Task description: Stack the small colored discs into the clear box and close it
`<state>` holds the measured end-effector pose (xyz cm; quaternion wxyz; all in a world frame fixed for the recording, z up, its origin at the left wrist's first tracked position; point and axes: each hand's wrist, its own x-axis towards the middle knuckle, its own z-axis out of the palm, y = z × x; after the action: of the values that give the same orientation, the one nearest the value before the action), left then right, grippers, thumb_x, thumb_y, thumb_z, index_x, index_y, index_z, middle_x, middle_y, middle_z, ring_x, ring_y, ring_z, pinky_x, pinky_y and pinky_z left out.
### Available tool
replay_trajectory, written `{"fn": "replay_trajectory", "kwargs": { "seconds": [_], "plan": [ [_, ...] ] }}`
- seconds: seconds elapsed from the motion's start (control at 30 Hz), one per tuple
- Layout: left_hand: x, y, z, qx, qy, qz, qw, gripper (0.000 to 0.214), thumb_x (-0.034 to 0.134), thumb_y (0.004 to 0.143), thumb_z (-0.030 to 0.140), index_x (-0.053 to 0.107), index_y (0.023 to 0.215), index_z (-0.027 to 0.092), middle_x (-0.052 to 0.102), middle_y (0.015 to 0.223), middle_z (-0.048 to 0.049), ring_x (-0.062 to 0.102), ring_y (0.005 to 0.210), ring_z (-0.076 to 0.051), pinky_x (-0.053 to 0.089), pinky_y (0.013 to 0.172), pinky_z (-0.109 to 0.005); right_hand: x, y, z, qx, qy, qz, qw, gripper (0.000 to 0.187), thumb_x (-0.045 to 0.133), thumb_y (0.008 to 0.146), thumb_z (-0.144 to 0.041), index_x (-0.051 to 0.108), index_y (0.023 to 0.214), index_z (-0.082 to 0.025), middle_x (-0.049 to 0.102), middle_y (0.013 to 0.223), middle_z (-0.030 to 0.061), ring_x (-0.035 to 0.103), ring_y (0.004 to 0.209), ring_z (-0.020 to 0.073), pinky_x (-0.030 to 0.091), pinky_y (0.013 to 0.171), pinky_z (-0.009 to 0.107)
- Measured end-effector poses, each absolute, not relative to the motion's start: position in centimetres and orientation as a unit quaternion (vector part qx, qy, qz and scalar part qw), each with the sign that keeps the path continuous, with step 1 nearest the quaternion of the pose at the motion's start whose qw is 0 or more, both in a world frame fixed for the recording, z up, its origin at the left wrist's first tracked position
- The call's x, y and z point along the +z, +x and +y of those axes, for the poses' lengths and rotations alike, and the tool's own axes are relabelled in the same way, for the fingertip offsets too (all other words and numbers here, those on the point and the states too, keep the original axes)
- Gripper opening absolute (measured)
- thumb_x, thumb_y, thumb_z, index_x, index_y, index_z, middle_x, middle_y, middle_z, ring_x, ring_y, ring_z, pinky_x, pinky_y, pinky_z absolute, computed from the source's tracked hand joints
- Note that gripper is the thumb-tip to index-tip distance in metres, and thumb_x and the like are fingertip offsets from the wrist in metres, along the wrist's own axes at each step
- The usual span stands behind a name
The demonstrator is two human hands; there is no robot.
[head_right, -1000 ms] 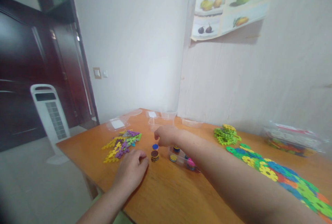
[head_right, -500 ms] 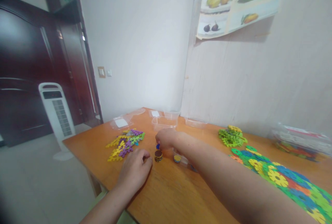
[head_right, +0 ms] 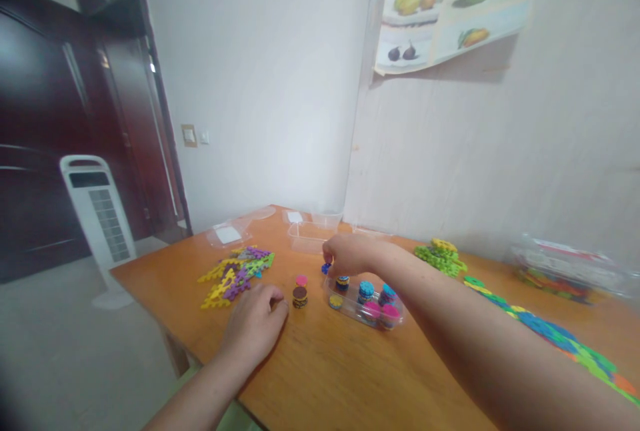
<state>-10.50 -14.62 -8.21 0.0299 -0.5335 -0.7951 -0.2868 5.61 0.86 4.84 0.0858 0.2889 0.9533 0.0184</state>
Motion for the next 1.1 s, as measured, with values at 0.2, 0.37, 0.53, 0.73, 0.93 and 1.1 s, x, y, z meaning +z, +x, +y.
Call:
{"fn": "replay_trajectory", "kwargs": {
  "seconds": [0.2,0.37,0.53,0.73,0.93,1.1],
  "plan": [
    [-8.3,-10.6,-14.6,-0.287,-0.534,-0.794,0.038,0.013,0.053,0.085,0.028,0.064,0.085,0.022,0.062,0.09,-0.0039,0.055,0.087,-0.018,0.035,0.073,-0.028,4.4,7.2,1.0,0.001,0.316,0.941,0.119,0.04,0.07,0.065,-0.04,0.071,0.1,-0.02,0.071,0.096,0.0087,0.064,0.084,0.0258,0.04,0.062,0.029],
    [-8.3,-10.7,-14.6,-0.287,-0.532,-0.796,0.04,0.012,0.053,0.086,0.027,0.064,0.085,0.022,0.062,0.092,-0.004,0.055,0.088,-0.019,0.036,0.074,-0.028,3.6,7.0,1.0,-0.051,0.307,0.941,0.131,0.035,0.069,0.068,-0.04,0.072,0.097,-0.022,0.071,0.098,0.0048,0.064,0.085,0.0222,0.041,0.064,0.027],
    [-8.4,-10.6,-14.6,-0.281,-0.528,-0.8,0.033,0.012,0.053,0.086,0.028,0.064,0.086,0.022,0.062,0.093,-0.0042,0.054,0.089,-0.018,0.036,0.074,-0.028,3.7,7.2,1.6,-0.101,0.312,0.935,0.138,0.024,0.06,0.075,-0.032,0.071,0.093,-0.02,0.072,0.086,0.0026,0.064,0.075,0.0174,0.041,0.06,0.024],
    [-8.2,-10.5,-14.6,-0.287,-0.53,-0.797,0.034,0.011,0.053,0.085,0.027,0.063,0.084,0.022,0.062,0.09,-0.0042,0.054,0.088,-0.019,0.035,0.075,-0.028,3.1,6.8,1.7,-0.116,0.334,0.927,0.125,0.025,0.054,0.073,-0.022,0.068,0.093,-0.018,0.072,0.088,0.0045,0.064,0.072,0.0174,0.041,0.056,0.024],
    [-8.2,-10.5,-14.5,-0.284,-0.525,-0.802,0.029,0.012,0.054,0.085,0.029,0.064,0.085,0.022,0.063,0.091,-0.004,0.054,0.09,-0.019,0.036,0.075,-0.029,2.3,6.2,0.8,-0.151,0.337,0.919,0.141,0.024,0.055,0.073,-0.028,0.067,0.091,-0.017,0.072,0.088,0.0074,0.065,0.064,0.0174,0.041,0.051,0.024],
    [-8.1,-10.5,-14.6,-0.285,-0.526,-0.801,0.03,0.012,0.054,0.086,0.029,0.063,0.086,0.022,0.063,0.092,-0.0039,0.054,0.09,-0.019,0.036,0.075,-0.029,2.3,6.1,0.3,-0.169,0.332,0.918,0.138,0.024,0.053,0.075,-0.028,0.065,0.091,-0.015,0.072,0.092,0.0094,0.065,0.061,0.0175,0.041,0.049,0.024]
  ]
}}
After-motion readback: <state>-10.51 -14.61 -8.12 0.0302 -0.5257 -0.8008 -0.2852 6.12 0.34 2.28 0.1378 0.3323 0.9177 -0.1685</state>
